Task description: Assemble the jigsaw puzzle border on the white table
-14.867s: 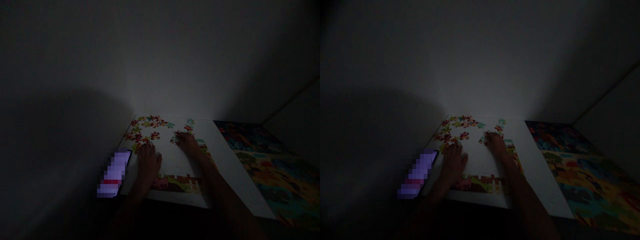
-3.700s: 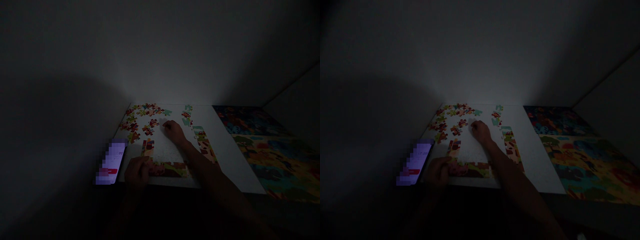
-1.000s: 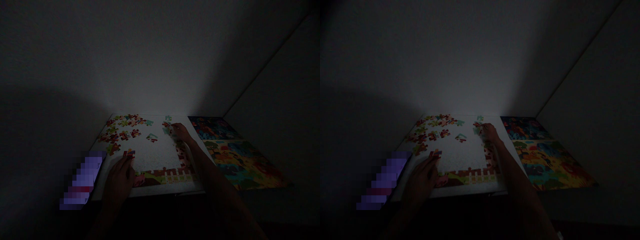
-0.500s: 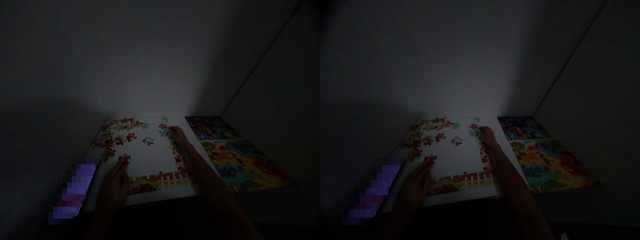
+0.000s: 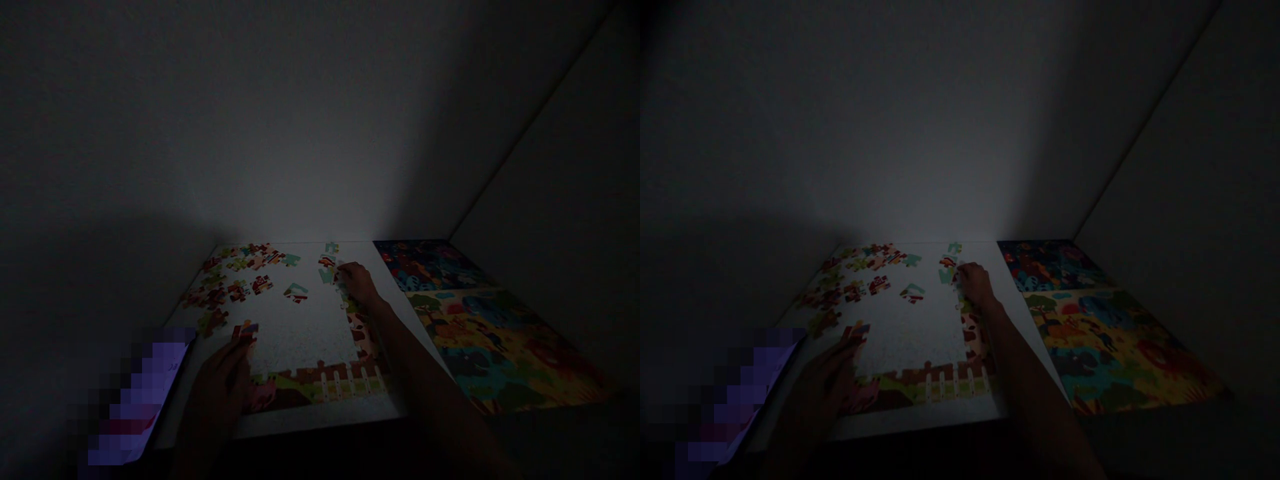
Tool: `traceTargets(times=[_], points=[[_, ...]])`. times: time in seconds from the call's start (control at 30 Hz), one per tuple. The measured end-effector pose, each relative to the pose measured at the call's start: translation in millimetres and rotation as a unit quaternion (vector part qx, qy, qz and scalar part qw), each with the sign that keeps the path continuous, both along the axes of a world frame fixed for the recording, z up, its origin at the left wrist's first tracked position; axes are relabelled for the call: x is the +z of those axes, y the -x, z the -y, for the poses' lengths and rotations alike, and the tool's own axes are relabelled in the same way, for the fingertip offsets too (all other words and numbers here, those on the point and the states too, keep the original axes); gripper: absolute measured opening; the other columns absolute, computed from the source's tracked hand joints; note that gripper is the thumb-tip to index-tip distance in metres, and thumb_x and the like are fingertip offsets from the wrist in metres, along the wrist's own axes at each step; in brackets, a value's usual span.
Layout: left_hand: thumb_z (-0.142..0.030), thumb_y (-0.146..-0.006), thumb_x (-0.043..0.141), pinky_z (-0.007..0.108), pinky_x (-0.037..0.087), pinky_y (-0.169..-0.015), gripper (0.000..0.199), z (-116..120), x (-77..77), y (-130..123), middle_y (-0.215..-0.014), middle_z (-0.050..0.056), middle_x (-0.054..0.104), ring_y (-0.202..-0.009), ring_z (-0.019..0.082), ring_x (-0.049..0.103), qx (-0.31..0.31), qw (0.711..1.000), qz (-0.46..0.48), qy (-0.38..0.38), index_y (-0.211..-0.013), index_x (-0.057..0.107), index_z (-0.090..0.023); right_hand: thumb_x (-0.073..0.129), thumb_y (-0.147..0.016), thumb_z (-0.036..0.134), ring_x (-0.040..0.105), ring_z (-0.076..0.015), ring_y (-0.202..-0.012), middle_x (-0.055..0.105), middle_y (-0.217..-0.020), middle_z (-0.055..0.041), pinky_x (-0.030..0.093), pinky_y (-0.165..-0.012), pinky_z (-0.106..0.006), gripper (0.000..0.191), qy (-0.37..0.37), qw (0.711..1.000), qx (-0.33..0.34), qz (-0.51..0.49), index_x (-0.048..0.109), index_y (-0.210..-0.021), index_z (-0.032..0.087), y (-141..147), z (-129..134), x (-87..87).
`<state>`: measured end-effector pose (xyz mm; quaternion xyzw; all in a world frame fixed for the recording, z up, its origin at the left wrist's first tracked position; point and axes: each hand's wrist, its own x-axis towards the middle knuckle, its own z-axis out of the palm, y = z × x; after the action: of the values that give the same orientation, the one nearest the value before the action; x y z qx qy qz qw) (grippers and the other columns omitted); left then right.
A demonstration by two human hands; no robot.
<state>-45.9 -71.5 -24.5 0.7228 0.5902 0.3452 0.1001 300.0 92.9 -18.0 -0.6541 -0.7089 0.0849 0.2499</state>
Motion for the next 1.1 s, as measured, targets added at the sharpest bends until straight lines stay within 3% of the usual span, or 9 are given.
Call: traceTargets(times=[0.3, 0.6, 0.8, 1.1], points=[[-0.04, -0.09, 0.047, 0.044, 0.051, -0.1, 0.036, -7.9, -2.7, 4.8, -0.116, 0.006, 0.072, -0.108, 0.024, 0.066, 0.022, 0.999, 0.039, 0.029, -0.104, 0.075, -0.024, 0.047, -0.096, 0.031, 0.062, -0.0229, -0.105, 0.068, -0.118, -0.0106, 0.043, -0.09, -0.031, 0.031, 0.005, 0.999, 0.007, 0.043, 0.071, -0.113, 0.021, 2.3, 3.2, 3.0], [-0.029, -0.085, 0.047, 0.046, 0.051, -0.096, 0.034, -5.0, 0.7, -0.7, -0.118, 0.006, 0.071, -0.106, 0.025, 0.065, 0.021, 1.0, 0.002, -0.001, -0.105, 0.074, -0.024, 0.052, -0.094, 0.034, 0.059, -0.0257, -0.112, 0.066, -0.122, -0.0102, 0.042, -0.098, -0.039, 0.029, -0.026, 0.999, 0.001, 0.022, 0.071, -0.112, 0.023, 12.1, 8.0, 3.4], [-0.027, -0.088, 0.046, 0.046, 0.05, -0.098, 0.035, 1.8, 1.0, -6.9, -0.126, 0.005, 0.067, -0.112, 0.025, 0.062, 0.026, 0.999, -0.017, -0.02, -0.113, 0.071, -0.025, 0.051, -0.091, 0.031, 0.064, -0.0233, -0.105, 0.07, -0.113, -0.0106, 0.046, -0.096, -0.038, 0.026, -0.04, 0.992, 0.083, -0.09, 0.071, -0.104, 0.021, 15.7, 13.2, 15.7], [-0.031, -0.091, 0.044, 0.044, 0.05, -0.101, 0.035, 1.3, -2.1, -6.8, -0.13, 0.005, 0.065, -0.116, 0.024, 0.062, 0.011, 0.999, -0.016, -0.033, -0.113, 0.07, -0.027, 0.053, -0.085, 0.049, 0.067, -0.0214, -0.089, 0.074, -0.102, -0.0092, 0.052, -0.084, -0.038, 0.039, -0.02, 0.957, 0.03, -0.288, 0.072, -0.101, 0.019, -13.4, -3.7, 37.7]])
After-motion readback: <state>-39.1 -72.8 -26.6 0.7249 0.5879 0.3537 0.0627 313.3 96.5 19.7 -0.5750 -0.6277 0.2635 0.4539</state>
